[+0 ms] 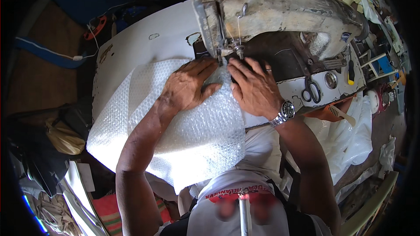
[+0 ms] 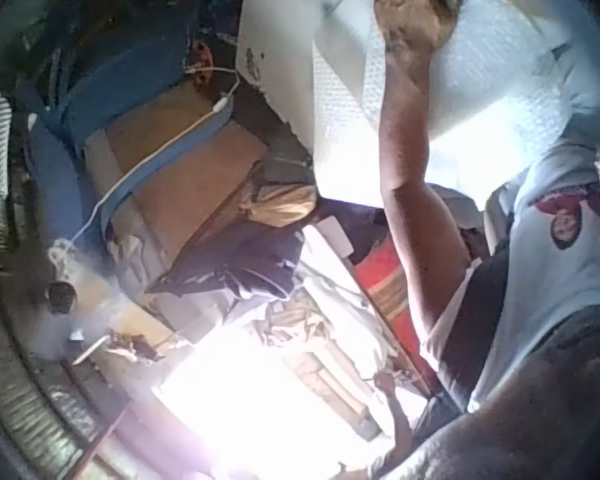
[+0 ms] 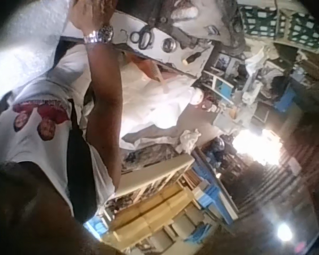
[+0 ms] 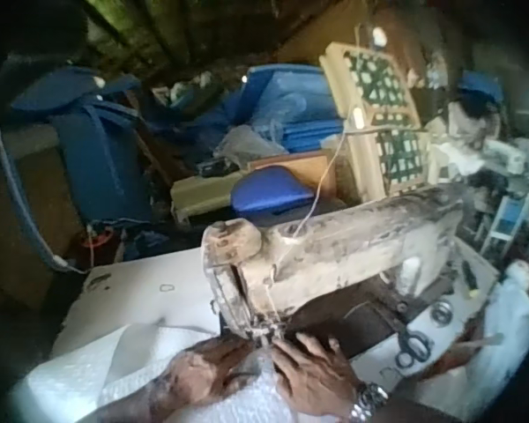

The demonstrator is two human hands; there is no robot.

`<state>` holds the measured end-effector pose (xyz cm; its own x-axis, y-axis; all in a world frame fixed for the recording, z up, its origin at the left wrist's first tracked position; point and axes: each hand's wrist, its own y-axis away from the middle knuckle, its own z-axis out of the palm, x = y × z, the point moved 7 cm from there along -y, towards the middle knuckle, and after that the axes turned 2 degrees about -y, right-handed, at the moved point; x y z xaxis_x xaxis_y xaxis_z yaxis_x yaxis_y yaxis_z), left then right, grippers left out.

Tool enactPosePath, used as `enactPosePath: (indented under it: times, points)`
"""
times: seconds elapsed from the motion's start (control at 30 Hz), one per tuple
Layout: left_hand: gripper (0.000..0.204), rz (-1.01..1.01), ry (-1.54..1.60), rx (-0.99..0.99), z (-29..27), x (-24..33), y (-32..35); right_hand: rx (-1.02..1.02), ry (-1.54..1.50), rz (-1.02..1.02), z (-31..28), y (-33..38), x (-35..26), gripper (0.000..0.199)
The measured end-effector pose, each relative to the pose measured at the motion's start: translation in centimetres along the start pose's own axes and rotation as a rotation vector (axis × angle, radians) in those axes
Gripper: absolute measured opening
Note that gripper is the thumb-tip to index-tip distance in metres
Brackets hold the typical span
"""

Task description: The recorder prepares bubble wrap and fabric, then uses an industrial sewing machine to stitch them together, likely for upholstery padding.

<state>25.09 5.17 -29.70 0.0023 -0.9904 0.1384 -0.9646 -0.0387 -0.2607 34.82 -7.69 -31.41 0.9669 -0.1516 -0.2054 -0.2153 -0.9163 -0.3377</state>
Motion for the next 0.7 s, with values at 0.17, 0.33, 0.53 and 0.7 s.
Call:
enactPosePath:
  times: [0.17, 0.33, 0.53, 0.7]
  points:
    - [0.067, 0.024, 0.005, -0.011, 0.7, -0.6, -0.1, 0.26, -0.086, 0.093, -2.1, 0.9, 1.1, 0.036]
    - [0.077, -0.169, -0.355, 0.1, -1.4, -1.8, 3.6, 0.332, -0.712, 0.199, -7.2, 10.2, -3.1, 0.018]
    - [0.068, -0.457, 0.076, 0.146, -4.9, -11.6, 14.4, 0.165, -1.146, 0.673, 1.9, 21.0, -3.7, 0.024]
    - [0.059, -0.578, -0.211, -0.104, -6.6, -4.6, 8.1, -0.143, -0.962, 0.543, 4.5, 20.0, -7.0, 0.043]
